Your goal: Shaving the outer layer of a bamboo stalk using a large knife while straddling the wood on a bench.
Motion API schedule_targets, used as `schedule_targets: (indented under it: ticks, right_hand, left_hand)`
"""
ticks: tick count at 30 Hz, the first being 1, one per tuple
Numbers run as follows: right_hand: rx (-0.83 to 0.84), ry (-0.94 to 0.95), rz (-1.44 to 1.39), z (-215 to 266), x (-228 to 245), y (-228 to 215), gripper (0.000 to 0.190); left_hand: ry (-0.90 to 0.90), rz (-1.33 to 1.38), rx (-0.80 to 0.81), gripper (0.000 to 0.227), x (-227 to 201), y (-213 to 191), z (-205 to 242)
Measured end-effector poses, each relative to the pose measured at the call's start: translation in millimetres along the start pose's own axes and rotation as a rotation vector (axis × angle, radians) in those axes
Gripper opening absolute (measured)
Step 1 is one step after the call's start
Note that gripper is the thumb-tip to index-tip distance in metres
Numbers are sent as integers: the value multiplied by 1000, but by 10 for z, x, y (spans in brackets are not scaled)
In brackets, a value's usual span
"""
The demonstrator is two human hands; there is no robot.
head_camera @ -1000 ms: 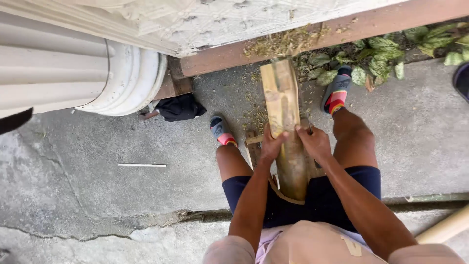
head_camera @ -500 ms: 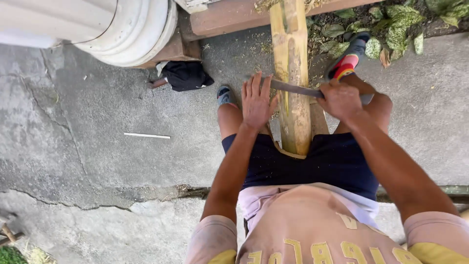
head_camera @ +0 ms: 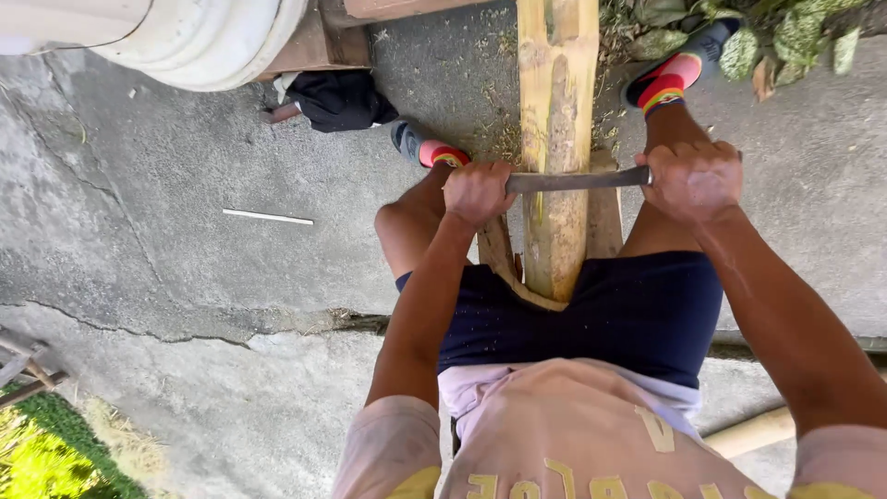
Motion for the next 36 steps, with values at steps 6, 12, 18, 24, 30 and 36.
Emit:
schedule_targets:
  ticks: [6, 12, 18, 24, 30, 36]
  right_hand:
    - [-22, -17, -22, -554, -398, 526, 19]
    - [-364, -161, 15, -1456, -363, 226, 13]
    - [-119, -2, 5, -748, -280, 458, 26]
    - [-21, 77, -144, -48, -14, 144, 43]
    - [-366, -149, 193, -1623, -449, 337, 6]
    - [-213, -27, 115, -1117, -497, 740, 41]
  left_hand:
    - [-25, -147, 144, 18, 535, 228, -609]
    - [176, -67, -268, 30, 750, -126, -1462]
    - [78, -64, -62, 23, 436, -173, -909]
    - [48, 38, -48, 20, 136, -147, -180]
    - [174, -111, -231, 31, 864, -83, -1765]
    - [92, -101, -122, 28, 738, -60, -1481]
Point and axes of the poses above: each hand's wrist, its own z-axis away from the middle knuckle, its own y-axis out of the palm, x = y × z, the point moved 2 cm from there along -z, towards the middle knuckle, and after that the axes turned 13 degrees about -x, right-handed, at the moved point
